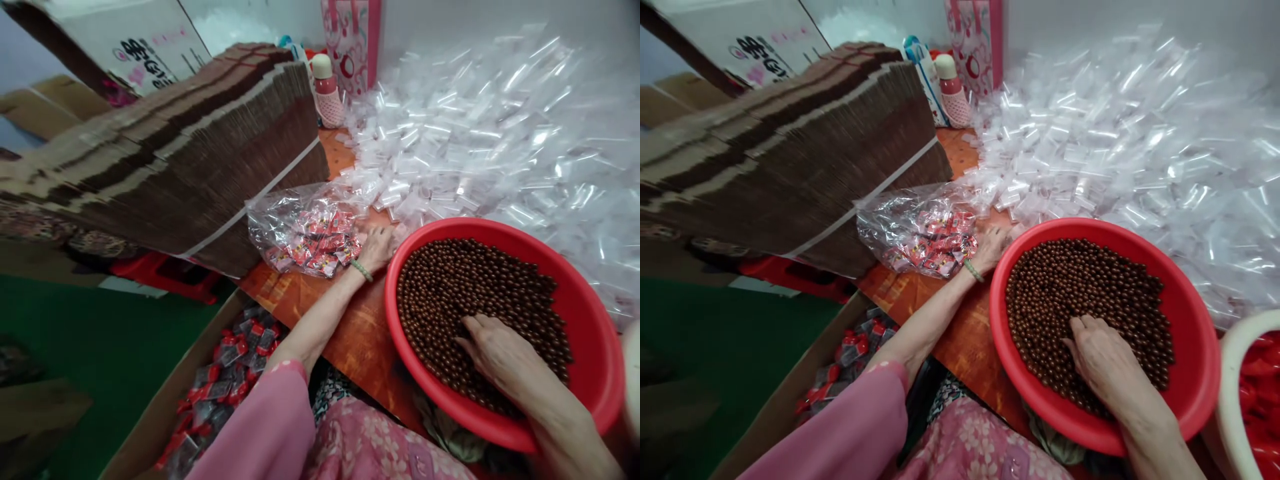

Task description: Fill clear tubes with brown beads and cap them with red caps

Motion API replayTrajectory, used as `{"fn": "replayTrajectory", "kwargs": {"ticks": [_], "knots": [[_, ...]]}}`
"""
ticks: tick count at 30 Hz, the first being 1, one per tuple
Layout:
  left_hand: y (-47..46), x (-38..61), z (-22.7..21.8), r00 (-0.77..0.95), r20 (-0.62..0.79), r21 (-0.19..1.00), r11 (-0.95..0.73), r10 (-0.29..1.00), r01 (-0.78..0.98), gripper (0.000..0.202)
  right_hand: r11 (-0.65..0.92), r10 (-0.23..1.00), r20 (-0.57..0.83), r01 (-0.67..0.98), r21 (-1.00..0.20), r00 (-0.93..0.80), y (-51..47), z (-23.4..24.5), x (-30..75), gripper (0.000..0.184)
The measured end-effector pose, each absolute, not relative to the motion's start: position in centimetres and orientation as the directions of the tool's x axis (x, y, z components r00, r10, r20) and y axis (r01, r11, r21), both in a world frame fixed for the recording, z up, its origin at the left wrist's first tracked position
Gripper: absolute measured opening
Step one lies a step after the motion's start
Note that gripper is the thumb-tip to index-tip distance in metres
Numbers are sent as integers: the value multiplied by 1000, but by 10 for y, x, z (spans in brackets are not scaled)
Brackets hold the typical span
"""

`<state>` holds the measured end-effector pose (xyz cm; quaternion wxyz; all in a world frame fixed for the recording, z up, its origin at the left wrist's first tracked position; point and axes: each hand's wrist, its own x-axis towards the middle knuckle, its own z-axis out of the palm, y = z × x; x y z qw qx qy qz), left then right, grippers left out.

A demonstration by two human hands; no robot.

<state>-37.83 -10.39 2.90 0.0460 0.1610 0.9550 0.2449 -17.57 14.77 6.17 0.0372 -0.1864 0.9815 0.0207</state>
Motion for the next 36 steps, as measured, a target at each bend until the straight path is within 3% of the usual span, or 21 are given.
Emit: {"fn": "replayTrajectory", "kwargs": {"ticks": [7,13,17,20,24,29,33,36], "knots": [[-110,-374,41,-963,13,689,695,270,204,2,932,-362,-35,-362,-8,-931,148,59,-177,13],[-120,-363,60,-988,-21,907,418,154,46,12,889,-409,154,-430,-156,-900,144,89,-176,17],[-128,-336,96,-978,-50,995,100,202,-31,30,808,-410,314,-501,-310,-856,131,123,-181,25],[-123,-308,122,-902,-57,938,-285,427,-195,46,756,-380,440,-547,-359,-814,119,143,-190,40],[-104,-274,135,-729,-134,835,-320,671,-448,52,677,-376,565,-634,-374,-734,109,159,-199,61],[-87,-255,131,-672,-213,786,-284,709,-549,51,641,-440,494,-648,-412,-750,111,163,-200,57],[-79,-251,129,-670,-237,757,-298,704,-581,52,633,-468,430,-633,-447,-772,117,161,-197,65],[-73,-250,125,-655,-267,737,-289,706,-611,50,635,-512,345,-617,-465,-787,120,159,-197,50]]}}
